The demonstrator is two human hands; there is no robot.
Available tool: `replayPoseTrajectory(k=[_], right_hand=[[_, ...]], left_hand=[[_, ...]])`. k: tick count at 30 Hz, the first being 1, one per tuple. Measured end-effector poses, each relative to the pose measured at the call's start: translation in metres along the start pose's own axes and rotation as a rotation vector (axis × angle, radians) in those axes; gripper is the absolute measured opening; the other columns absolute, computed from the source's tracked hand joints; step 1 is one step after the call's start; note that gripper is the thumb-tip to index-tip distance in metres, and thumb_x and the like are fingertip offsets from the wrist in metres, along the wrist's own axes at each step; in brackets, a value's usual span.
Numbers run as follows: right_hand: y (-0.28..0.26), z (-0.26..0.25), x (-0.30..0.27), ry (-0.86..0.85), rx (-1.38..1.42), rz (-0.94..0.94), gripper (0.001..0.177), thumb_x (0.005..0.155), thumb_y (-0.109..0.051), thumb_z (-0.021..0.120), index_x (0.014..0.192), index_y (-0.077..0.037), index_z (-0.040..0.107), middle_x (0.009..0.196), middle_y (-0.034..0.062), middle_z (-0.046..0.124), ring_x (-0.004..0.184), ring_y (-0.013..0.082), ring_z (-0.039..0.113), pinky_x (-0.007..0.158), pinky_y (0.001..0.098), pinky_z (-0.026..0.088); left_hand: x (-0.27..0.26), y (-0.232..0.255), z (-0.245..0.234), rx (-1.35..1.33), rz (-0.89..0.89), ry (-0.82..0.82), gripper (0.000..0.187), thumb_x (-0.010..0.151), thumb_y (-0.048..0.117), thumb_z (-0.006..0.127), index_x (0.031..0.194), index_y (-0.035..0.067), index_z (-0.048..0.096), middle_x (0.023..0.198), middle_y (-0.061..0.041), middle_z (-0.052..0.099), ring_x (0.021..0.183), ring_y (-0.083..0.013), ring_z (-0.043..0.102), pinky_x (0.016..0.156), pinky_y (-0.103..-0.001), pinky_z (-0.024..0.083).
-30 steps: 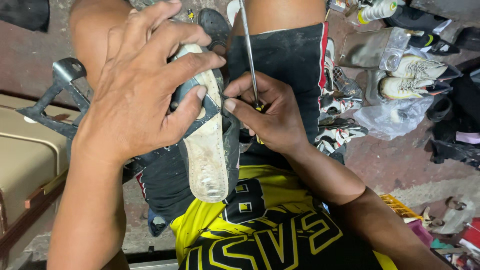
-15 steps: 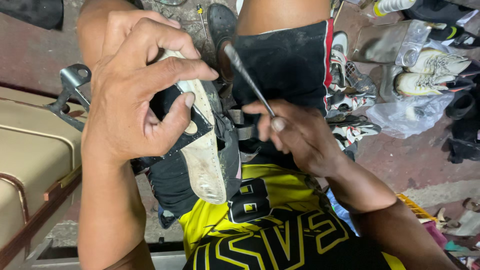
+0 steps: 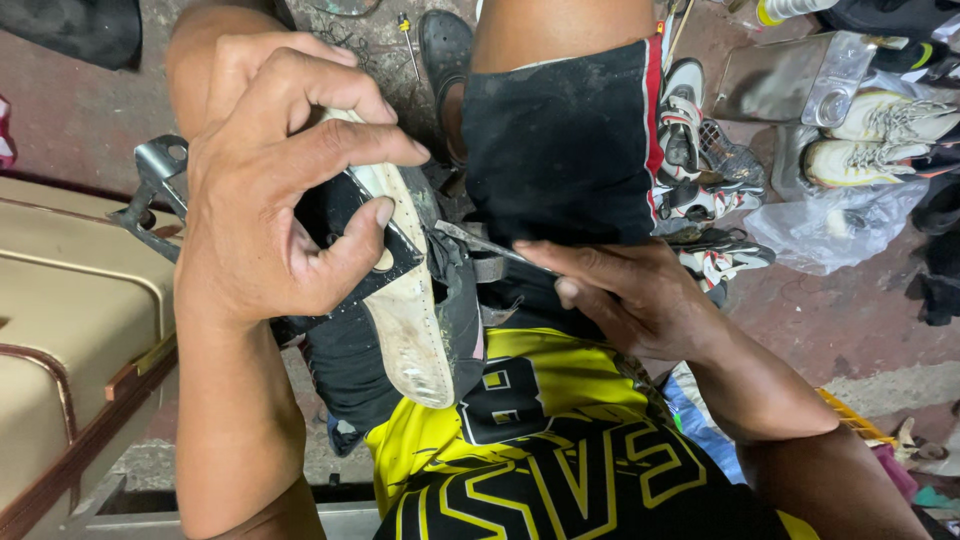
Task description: The person uses a screwdriver to pry and separate the sole from the upper of a black and white sneaker. They repeatedly insert the tool into the seam around the shoe's edge to loosen the bond between the sole and the upper.
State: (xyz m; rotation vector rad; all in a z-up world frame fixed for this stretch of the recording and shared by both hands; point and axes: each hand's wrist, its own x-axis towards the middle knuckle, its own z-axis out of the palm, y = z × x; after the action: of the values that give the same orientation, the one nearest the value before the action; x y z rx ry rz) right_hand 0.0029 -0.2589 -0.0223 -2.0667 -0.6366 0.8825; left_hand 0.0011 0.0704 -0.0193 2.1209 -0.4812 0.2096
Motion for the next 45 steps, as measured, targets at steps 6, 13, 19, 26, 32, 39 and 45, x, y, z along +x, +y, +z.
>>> replayPoseTrajectory(k=[6, 13, 19, 26, 32, 39, 45], right_hand=[[-0.001, -0.003, 0.006, 0.023, -0.013, -0.205, 0.05, 0.094, 0.001, 0.067, 0.142, -0.013, 0.059, 0.123, 0.0151, 0.075, 0.089, 0.0218, 0.077, 0.075, 0.0313, 0.059], [-0.004, -0.008, 0.013, 0.005, -0.04, -0.212, 0.055, 0.092, 0.001, 0.069, 0.143, -0.017, 0.058, 0.127, 0.0137, 0.073, 0.104, 0.0259, 0.078, 0.085, 0.0344, 0.063], [-0.009, -0.018, 0.016, 0.005, -0.188, -0.236, 0.062, 0.088, 0.002, 0.073, 0.143, -0.022, 0.058, 0.117, 0.0112, 0.075, 0.092, 0.0259, 0.077, 0.077, 0.0329, 0.065], [0.002, -0.029, 0.025, -0.032, -0.436, -0.325, 0.063, 0.085, 0.006, 0.067, 0.141, -0.02, 0.062, 0.079, 0.0064, 0.069, 0.056, 0.0221, 0.061, 0.052, 0.0346, 0.055], [-0.003, -0.04, 0.033, -0.126, -0.31, -0.302, 0.062, 0.085, 0.006, 0.064, 0.142, -0.017, 0.062, 0.075, 0.0047, 0.065, 0.051, 0.0201, 0.058, 0.05, 0.0341, 0.054], [-0.008, -0.044, 0.04, -0.299, 0.026, -0.029, 0.05, 0.095, 0.001, 0.064, 0.141, -0.019, 0.063, 0.078, -0.0024, 0.071, 0.048, 0.0167, 0.06, 0.045, 0.0318, 0.053], [-0.004, -0.037, 0.045, -0.09, -0.553, -0.48, 0.063, 0.088, 0.006, 0.062, 0.148, -0.014, 0.057, 0.083, 0.0051, 0.062, 0.063, 0.0252, 0.063, 0.053, 0.0384, 0.054]], left_hand=[[0.001, 0.001, 0.0, 0.016, -0.01, -0.001, 0.04, 0.069, 0.01, 0.079, 0.109, 0.008, 0.076, 0.116, -0.009, 0.065, 0.122, -0.0357, 0.055, 0.106, -0.042, 0.047], [-0.002, -0.001, -0.002, -0.013, -0.027, 0.026, 0.039, 0.074, 0.012, 0.079, 0.113, 0.005, 0.074, 0.124, -0.012, 0.06, 0.118, -0.0357, 0.053, 0.102, -0.043, 0.045], [-0.004, -0.006, 0.002, -0.004, -0.051, 0.01, 0.035, 0.086, 0.012, 0.078, 0.119, 0.004, 0.071, 0.129, -0.013, 0.058, 0.112, -0.0317, 0.052, 0.099, -0.039, 0.044], [-0.002, -0.002, 0.005, 0.007, -0.071, 0.011, 0.035, 0.085, 0.012, 0.076, 0.119, 0.006, 0.072, 0.127, -0.011, 0.058, 0.112, -0.0342, 0.051, 0.1, -0.04, 0.045], [0.0, 0.002, 0.007, 0.031, -0.104, 0.0, 0.038, 0.084, 0.011, 0.075, 0.121, 0.01, 0.073, 0.13, -0.01, 0.058, 0.116, -0.0361, 0.051, 0.101, -0.042, 0.047], [0.007, 0.007, 0.008, 0.055, -0.124, -0.002, 0.037, 0.08, 0.007, 0.074, 0.117, 0.008, 0.073, 0.126, -0.009, 0.059, 0.114, -0.0366, 0.051, 0.097, -0.044, 0.048], [0.003, 0.01, 0.008, 0.093, -0.133, -0.006, 0.037, 0.082, 0.008, 0.076, 0.119, 0.009, 0.074, 0.128, -0.009, 0.06, 0.117, -0.036, 0.051, 0.098, -0.044, 0.047]])
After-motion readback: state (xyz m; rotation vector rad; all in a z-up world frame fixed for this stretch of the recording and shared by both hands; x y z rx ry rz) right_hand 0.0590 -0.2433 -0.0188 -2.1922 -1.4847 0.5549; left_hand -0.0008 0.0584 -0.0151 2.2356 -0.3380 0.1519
